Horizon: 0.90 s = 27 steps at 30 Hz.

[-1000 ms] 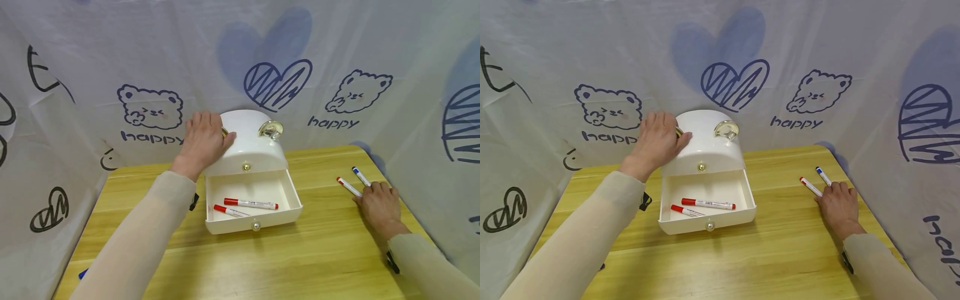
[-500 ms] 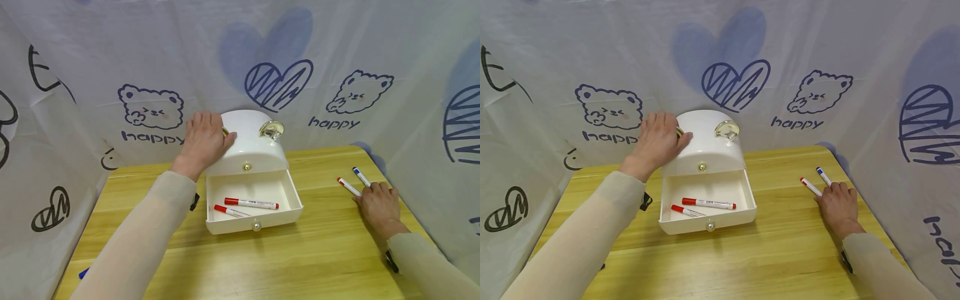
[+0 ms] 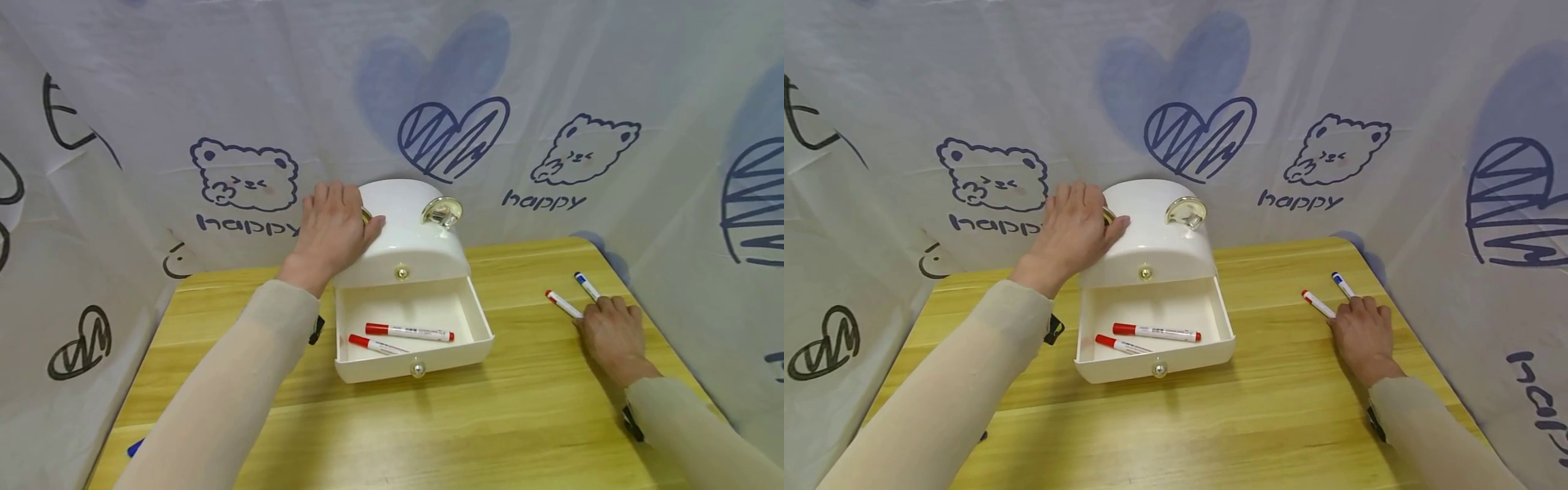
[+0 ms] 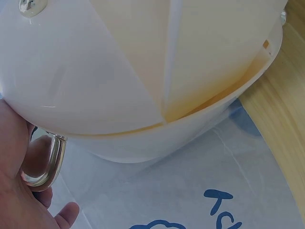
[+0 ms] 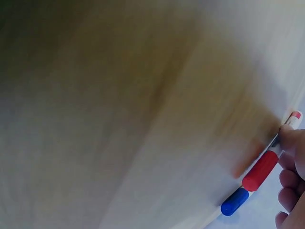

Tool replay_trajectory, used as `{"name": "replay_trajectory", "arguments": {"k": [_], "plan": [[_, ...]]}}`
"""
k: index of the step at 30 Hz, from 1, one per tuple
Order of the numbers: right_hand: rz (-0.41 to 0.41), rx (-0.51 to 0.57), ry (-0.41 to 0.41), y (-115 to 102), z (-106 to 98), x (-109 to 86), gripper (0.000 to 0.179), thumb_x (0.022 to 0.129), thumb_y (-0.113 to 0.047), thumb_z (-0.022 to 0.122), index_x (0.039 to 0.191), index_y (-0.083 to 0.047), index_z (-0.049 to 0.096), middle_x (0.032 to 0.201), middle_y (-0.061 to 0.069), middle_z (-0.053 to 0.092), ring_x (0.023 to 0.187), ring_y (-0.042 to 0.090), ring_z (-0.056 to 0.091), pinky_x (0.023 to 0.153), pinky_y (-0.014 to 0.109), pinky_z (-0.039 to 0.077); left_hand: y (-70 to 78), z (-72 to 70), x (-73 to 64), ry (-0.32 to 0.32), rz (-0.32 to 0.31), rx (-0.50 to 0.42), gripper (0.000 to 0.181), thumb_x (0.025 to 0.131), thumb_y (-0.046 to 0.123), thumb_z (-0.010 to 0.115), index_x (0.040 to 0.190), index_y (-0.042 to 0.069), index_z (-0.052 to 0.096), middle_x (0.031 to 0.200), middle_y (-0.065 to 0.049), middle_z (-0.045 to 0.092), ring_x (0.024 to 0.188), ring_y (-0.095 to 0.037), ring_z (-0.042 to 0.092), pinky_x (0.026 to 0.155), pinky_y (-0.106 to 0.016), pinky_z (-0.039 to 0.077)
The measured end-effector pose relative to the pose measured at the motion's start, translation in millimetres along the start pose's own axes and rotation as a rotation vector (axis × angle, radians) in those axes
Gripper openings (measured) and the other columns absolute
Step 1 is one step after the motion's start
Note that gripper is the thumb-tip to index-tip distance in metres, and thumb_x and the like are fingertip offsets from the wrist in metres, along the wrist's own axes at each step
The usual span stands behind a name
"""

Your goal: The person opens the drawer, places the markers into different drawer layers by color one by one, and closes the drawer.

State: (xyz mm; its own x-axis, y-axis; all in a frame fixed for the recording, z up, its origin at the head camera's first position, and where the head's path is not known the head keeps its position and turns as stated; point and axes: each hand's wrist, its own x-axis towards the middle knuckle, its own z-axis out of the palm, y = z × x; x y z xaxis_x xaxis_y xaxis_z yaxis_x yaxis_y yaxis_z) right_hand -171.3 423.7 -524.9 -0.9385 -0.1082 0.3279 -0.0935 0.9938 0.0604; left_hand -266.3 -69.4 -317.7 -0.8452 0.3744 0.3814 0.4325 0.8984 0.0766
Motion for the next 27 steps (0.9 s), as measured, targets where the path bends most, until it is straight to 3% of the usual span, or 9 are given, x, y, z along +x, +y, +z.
{"name": "replay_trajectory", "arguments": {"k": [16, 27], "plan": [[-0.078, -0.078, 0.078, -7.0, 0.4, 7.0, 0.034, 0.095, -0.022, 0.070, 0.079, 0.003, 0.053, 0.085, 0.020, 0.052, 0.085, 0.040, 0.048, 0.076, 0.056, 0.038, -1.7, 1.3, 0.9, -0.015, -0.003, -0.004, 0.047, 0.107, 0.050, 0.055, 0.098, 0.007, 0.038, 0.096, -0.011, 0.036, 0.094, -0.032, 0.033, 0.084, -0.044, 0.027], [-0.045, -0.075, 0.082, -12.3, -5.6, 8.9, 0.037, 0.095, -0.026, 0.069, 0.080, 0.003, 0.051, 0.084, 0.020, 0.052, 0.087, 0.042, 0.049, 0.077, 0.058, 0.038, -1.3, 1.3, 0.6, -0.009, 0.005, -0.007, 0.047, 0.107, 0.050, 0.055, 0.098, 0.007, 0.039, 0.096, -0.011, 0.036, 0.094, -0.033, 0.032, 0.084, -0.044, 0.026]]}}
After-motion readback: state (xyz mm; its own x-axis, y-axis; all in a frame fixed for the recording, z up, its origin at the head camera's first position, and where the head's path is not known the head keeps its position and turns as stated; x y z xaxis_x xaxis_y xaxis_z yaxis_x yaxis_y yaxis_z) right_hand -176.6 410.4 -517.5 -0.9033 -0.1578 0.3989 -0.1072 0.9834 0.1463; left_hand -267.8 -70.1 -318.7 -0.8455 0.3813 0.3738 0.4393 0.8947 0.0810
